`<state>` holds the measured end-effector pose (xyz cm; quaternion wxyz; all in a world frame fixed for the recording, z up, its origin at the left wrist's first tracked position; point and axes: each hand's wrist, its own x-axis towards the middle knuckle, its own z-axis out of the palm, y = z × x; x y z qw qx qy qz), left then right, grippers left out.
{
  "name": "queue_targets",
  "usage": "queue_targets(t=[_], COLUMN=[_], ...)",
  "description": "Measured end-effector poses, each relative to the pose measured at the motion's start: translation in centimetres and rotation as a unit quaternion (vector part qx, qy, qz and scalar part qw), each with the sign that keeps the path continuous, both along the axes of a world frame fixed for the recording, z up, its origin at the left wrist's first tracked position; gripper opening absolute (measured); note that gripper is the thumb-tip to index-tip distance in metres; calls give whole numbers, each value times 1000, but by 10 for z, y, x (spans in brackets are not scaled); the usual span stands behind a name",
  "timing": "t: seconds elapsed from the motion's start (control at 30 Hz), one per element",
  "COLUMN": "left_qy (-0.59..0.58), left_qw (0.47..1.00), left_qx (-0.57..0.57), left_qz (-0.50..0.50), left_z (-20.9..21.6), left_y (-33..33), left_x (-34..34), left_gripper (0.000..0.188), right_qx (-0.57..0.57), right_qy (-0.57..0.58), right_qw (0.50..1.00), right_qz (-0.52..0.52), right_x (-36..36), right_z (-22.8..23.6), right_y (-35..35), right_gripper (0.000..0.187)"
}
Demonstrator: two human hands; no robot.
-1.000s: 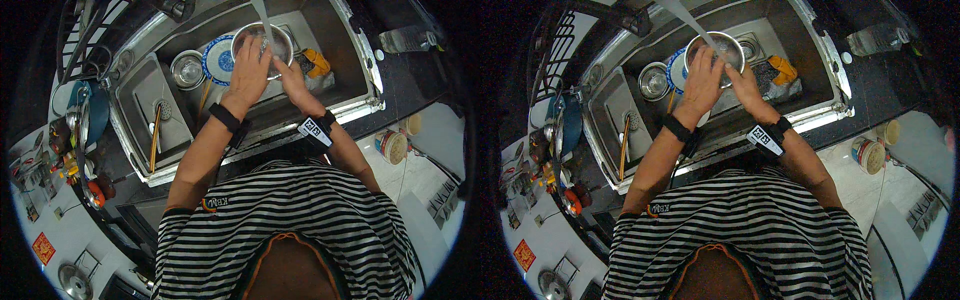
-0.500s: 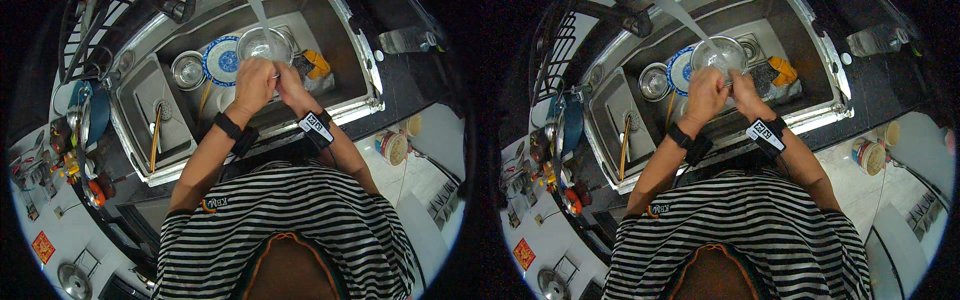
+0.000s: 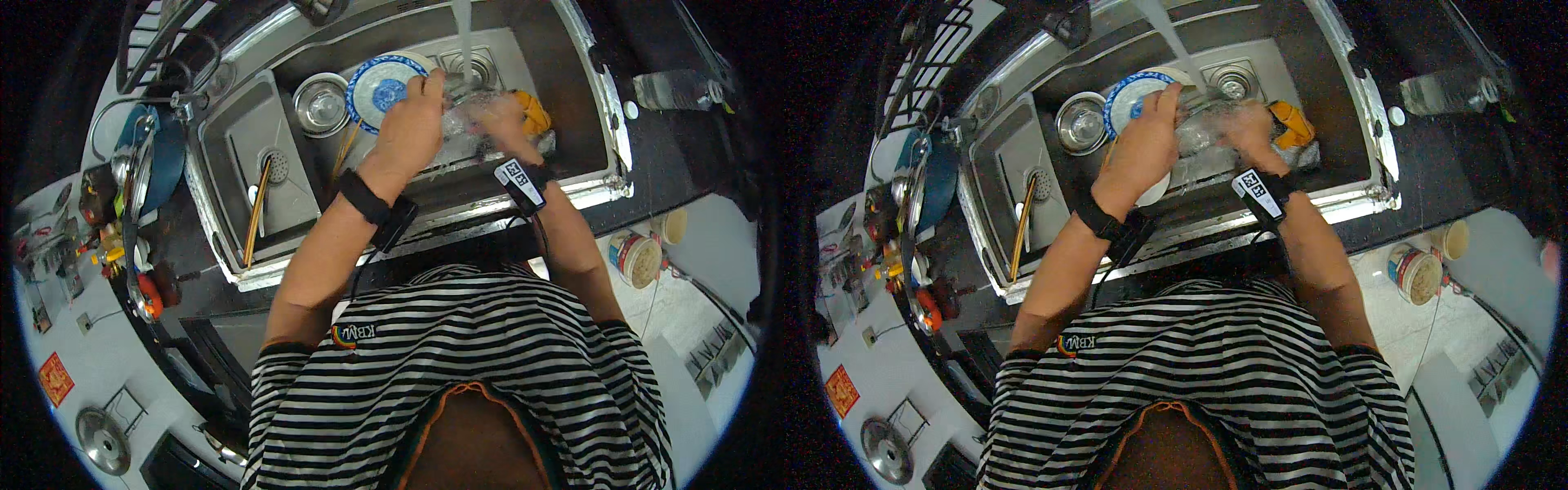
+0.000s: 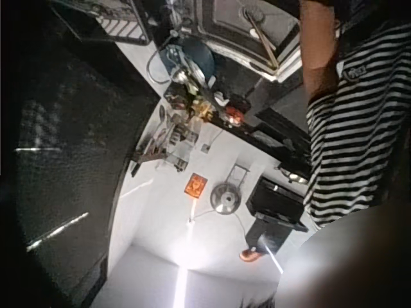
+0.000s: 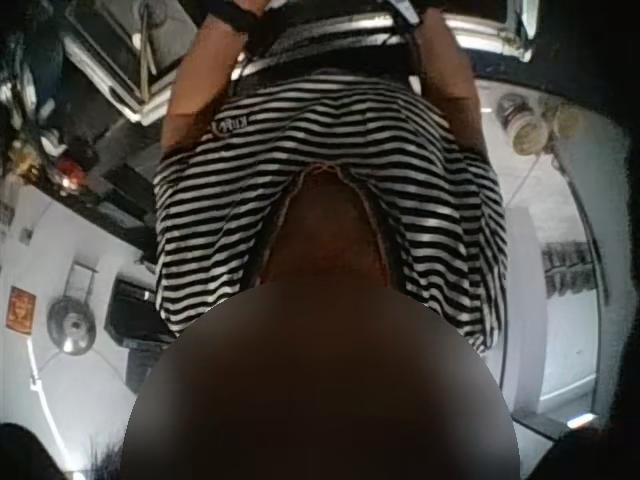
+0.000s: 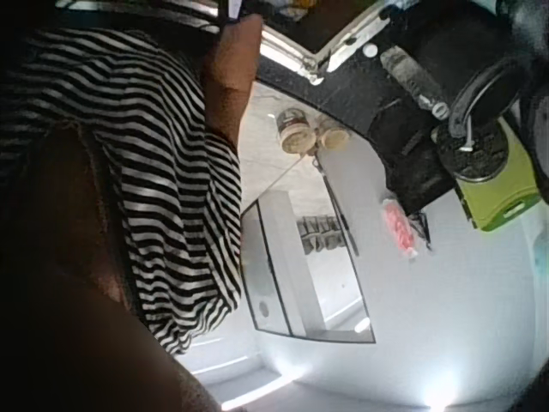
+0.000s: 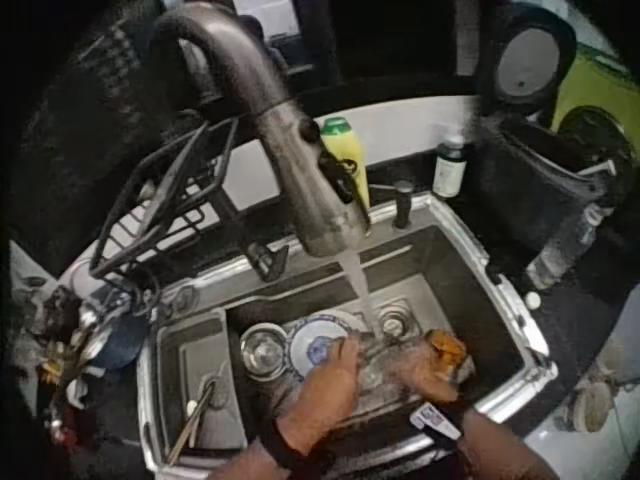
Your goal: The person washes several dishes in a kitchen sink using a yellow sponge and running water. They scrub and rinse a small metal bowl, a white bowl, a blue-and-white patterned plate, and a white cup, then place each item in the sink's drainboard.
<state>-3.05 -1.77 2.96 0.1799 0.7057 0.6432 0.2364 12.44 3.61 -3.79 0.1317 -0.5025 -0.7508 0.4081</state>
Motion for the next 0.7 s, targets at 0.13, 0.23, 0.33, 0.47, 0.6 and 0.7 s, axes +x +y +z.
queue_targets(t=[0.13, 0.23, 0.33, 0.47, 0.6, 0.7], left_qy=[163, 217, 125, -118, -392, -362], left_qw=[983, 970, 989, 983, 896, 905], left_qx=[-74, -91, 76, 56, -84, -70], left_qz=[-42, -58, 9, 130, 192, 214], left_z=[14, 14, 4, -22, -41, -32], left_y=[16, 18, 3, -10, -11, -14], left_x=[8, 15, 14, 11, 16, 17], left_gripper=[38, 44, 68, 75, 70, 61], right_qx=[367, 336, 294, -184, -426, -493], right_qy=[-68, -123, -71, 161, 418, 418], right_qw=[928, 934, 952, 925, 735, 695], right_qz=[12, 12, -53, -291, -322, -315], right_x=[-2, -6, 0, 7, -8, -15], right_z=[11, 20, 23, 9, -16, -21], right_y=[7, 2, 6, 10, -11, -20], right_gripper=[20, 17, 23, 28, 28, 27])
